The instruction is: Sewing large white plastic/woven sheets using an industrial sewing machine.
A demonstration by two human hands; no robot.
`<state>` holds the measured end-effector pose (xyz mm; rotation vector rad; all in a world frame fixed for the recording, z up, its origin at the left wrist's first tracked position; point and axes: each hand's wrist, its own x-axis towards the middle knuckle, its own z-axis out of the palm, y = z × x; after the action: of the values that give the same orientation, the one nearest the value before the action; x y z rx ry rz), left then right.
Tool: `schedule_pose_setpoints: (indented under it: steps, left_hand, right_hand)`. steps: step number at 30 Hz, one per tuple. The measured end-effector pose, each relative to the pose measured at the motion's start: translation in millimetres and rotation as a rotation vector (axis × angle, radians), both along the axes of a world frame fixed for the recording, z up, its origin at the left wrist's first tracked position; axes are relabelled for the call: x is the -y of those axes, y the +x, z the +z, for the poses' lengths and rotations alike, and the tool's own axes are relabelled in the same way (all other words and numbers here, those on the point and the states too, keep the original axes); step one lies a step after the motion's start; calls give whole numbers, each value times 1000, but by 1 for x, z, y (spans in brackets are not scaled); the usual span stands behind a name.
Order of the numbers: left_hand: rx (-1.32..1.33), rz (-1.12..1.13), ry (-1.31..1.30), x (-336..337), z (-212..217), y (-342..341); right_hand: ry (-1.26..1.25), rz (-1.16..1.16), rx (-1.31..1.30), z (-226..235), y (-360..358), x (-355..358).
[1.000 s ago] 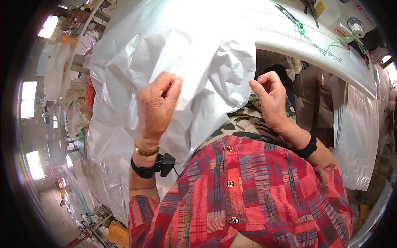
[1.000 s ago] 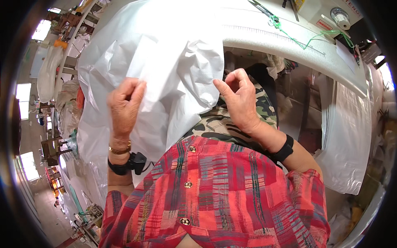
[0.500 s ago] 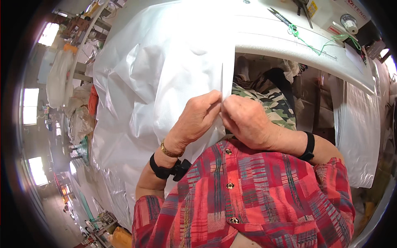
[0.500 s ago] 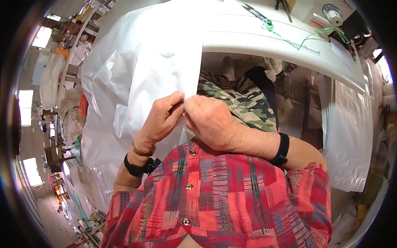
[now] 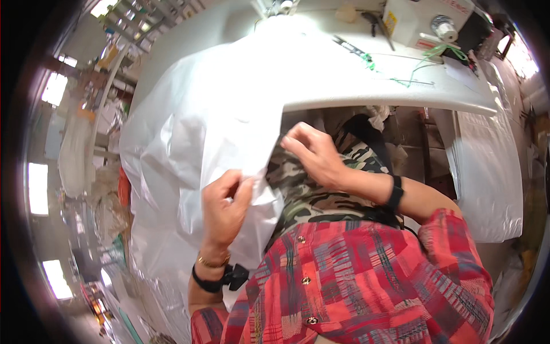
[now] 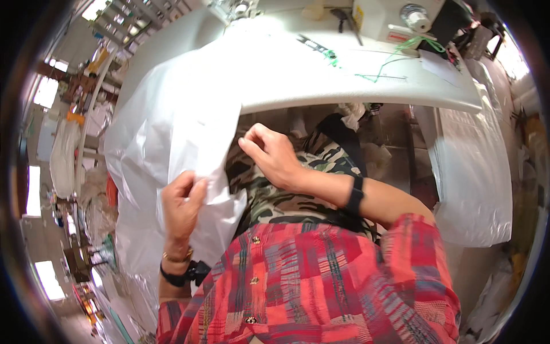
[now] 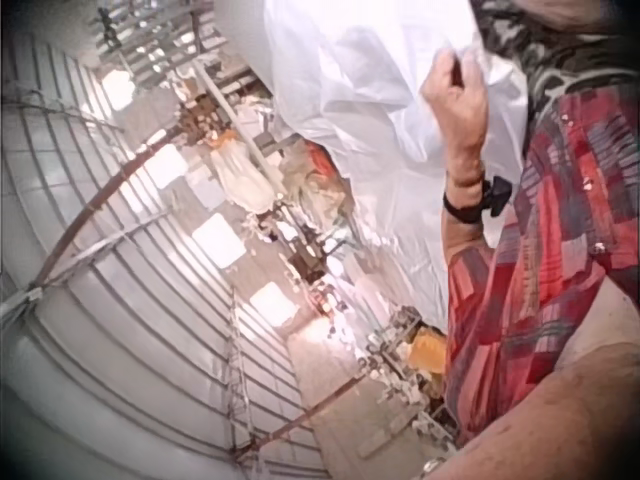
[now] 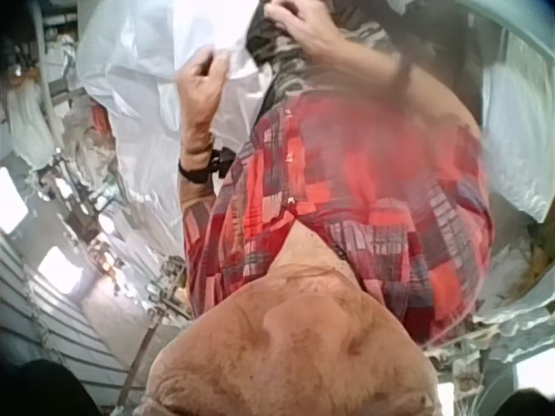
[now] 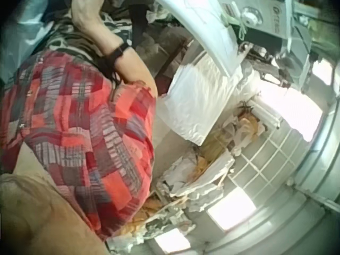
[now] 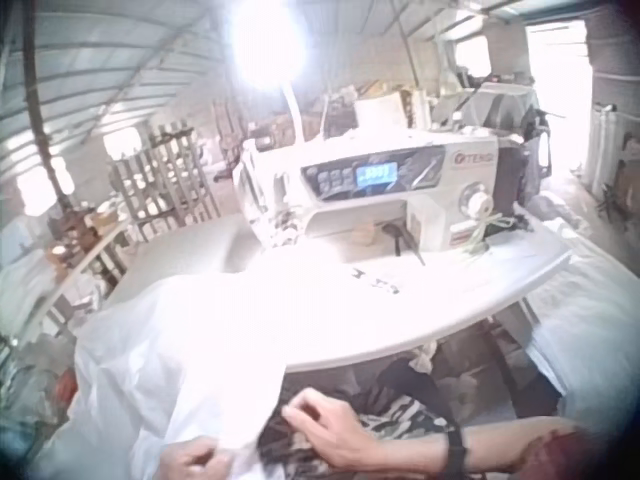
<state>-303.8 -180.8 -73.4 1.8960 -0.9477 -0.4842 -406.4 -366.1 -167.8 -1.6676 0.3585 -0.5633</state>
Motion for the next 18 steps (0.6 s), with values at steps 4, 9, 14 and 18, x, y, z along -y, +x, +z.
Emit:
schedule_pose_setpoints:
  steps: [4,9,14,18]
  left_hand:
    - [282,-79,-23,8,54,6]
    - [270,-244,114,1,64,7]
    - [541,-299,7,-1,3,-8]
    - [488,-248,38,-2,-13,-13]
  right_hand:
    - [-158,24,-24,1,81,-17]
    - [-125,108,30,1,77,-22]
    - [-100,234,35,-2,72,-16]
    - [126,386,-310,21,55,16]
